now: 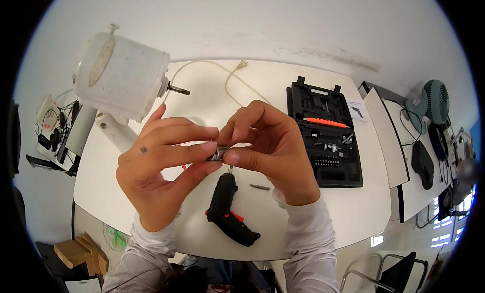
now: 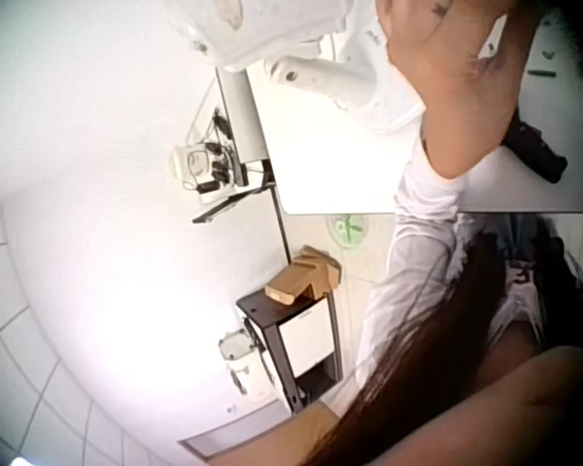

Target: The person assembles a white electric fan by attaching the motor housing to the stand using a cordless electric screwdriver. They insert screws, tighten them, and adjust the neck joint to secure the components.

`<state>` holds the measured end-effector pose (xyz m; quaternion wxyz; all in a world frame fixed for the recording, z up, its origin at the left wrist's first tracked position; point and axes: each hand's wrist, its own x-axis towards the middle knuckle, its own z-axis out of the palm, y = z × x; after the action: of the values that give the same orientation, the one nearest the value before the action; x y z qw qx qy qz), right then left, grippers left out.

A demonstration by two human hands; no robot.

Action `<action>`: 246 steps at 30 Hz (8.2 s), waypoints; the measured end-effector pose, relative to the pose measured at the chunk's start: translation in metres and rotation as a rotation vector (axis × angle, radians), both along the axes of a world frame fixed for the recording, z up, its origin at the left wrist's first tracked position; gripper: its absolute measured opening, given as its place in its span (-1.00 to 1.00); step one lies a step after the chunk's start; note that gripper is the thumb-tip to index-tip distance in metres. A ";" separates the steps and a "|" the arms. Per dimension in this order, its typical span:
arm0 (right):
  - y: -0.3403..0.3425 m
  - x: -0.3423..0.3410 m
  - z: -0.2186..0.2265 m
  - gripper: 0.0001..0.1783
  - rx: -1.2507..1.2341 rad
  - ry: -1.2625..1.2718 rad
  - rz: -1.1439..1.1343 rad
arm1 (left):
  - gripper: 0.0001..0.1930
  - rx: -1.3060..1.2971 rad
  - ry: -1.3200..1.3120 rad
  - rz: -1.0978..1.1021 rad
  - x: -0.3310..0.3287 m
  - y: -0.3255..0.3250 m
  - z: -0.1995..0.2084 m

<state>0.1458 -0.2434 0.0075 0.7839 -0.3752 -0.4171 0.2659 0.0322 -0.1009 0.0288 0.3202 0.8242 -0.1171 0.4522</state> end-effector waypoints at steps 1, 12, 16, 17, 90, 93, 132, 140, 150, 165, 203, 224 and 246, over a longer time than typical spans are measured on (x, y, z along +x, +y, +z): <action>0.001 0.000 -0.002 -0.73 0.032 0.045 0.010 | -0.75 0.015 -0.040 0.014 0.003 -0.002 -0.002; 0.007 -0.014 0.002 -0.76 0.106 0.103 -0.089 | -0.80 -0.140 -0.033 -0.114 0.010 -0.001 -0.008; 0.006 -0.014 0.002 -0.74 0.088 0.010 -0.129 | -0.81 -0.604 0.083 -0.435 0.010 -0.003 -0.009; 0.006 -0.014 0.003 -0.74 0.083 -0.004 -0.126 | -0.78 -0.602 0.084 -0.490 0.012 0.001 -0.011; 0.013 -0.027 -0.007 -0.74 0.411 -0.381 -0.278 | -0.72 -0.258 -0.047 -0.343 -0.002 0.001 -0.007; 0.014 -0.027 -0.008 -0.73 0.419 -0.361 -0.271 | -0.74 -0.243 -0.045 -0.323 -0.002 0.000 -0.007; 0.016 -0.030 -0.008 -0.74 0.440 -0.389 -0.335 | -0.72 -0.323 0.050 -0.365 -0.007 0.004 0.000; 0.015 -0.030 -0.008 -0.73 0.444 -0.401 -0.342 | -0.71 -0.208 -0.047 -0.262 -0.008 0.002 -0.001; 0.014 -0.030 -0.007 -0.73 0.421 -0.409 -0.367 | -0.73 -0.086 -0.058 -0.137 -0.010 0.000 -0.001; 0.014 -0.029 -0.007 -0.74 0.443 -0.388 -0.337 | -0.72 -0.137 -0.045 -0.231 -0.007 -0.002 -0.004; -0.134 0.126 -0.062 -0.77 -1.214 -0.666 -0.736 | -0.76 0.041 -0.099 -0.030 -0.002 0.006 -0.006; -0.176 0.153 -0.078 -0.88 -1.365 -0.756 -0.909 | -0.73 0.111 -0.063 -0.018 -0.002 0.008 -0.005; -0.066 0.064 -0.034 -0.70 -0.227 -0.045 -0.200 | -0.72 0.088 -0.025 -0.062 0.018 -0.015 -0.011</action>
<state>0.2098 -0.3093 -0.0266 0.7496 -0.5069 -0.3622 0.2235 0.0500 -0.1156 0.0174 0.2960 0.8276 -0.1666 0.4469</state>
